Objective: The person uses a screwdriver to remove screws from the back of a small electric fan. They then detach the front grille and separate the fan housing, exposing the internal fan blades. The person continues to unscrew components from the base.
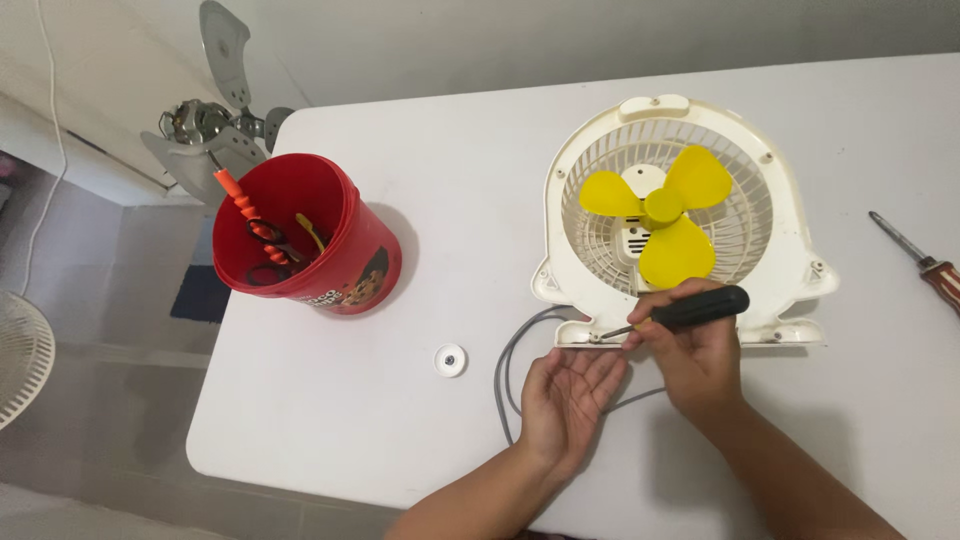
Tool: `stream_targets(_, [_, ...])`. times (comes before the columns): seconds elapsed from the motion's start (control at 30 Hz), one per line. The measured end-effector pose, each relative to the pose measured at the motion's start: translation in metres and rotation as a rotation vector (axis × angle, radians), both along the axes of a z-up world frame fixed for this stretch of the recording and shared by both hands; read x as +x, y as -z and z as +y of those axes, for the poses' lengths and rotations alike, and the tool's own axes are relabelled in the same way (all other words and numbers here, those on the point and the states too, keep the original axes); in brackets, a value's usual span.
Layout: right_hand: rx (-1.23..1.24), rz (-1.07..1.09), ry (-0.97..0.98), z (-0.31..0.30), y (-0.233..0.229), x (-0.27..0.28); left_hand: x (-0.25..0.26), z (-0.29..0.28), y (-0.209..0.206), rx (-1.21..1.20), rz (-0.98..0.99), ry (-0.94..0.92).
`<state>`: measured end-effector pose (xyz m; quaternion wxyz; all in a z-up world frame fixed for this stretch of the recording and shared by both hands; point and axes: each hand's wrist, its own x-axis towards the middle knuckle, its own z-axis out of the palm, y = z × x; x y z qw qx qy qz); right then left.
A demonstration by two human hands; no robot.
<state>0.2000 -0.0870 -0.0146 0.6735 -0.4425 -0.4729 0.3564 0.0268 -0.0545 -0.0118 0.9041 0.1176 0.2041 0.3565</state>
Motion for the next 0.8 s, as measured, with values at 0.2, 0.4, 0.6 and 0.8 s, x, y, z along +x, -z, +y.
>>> stream_targets(0.2, [0.005, 0.002, -0.006, -0.0016, 0.0060, -0.0023, -0.0028, 0.0007, -0.0046, 0.016, 0.007, 0.023])
stream_targets(0.4, [-0.007, -0.031, 0.000, -0.0005, 0.0066, -0.0009, -0.0011, 0.0017, -0.0062, -0.051, 0.033, 0.017])
stream_targets(0.6, [0.001, 0.004, -0.002, -0.0020, 0.0055, -0.0034, -0.0003, 0.0016, -0.0071, -0.064, 0.039, 0.012])
stream_targets(0.8, [-0.033, -0.074, 0.003, 0.0001, 0.0037, -0.0017, -0.0029, 0.0024, -0.0080, -0.043, -0.030, 0.014])
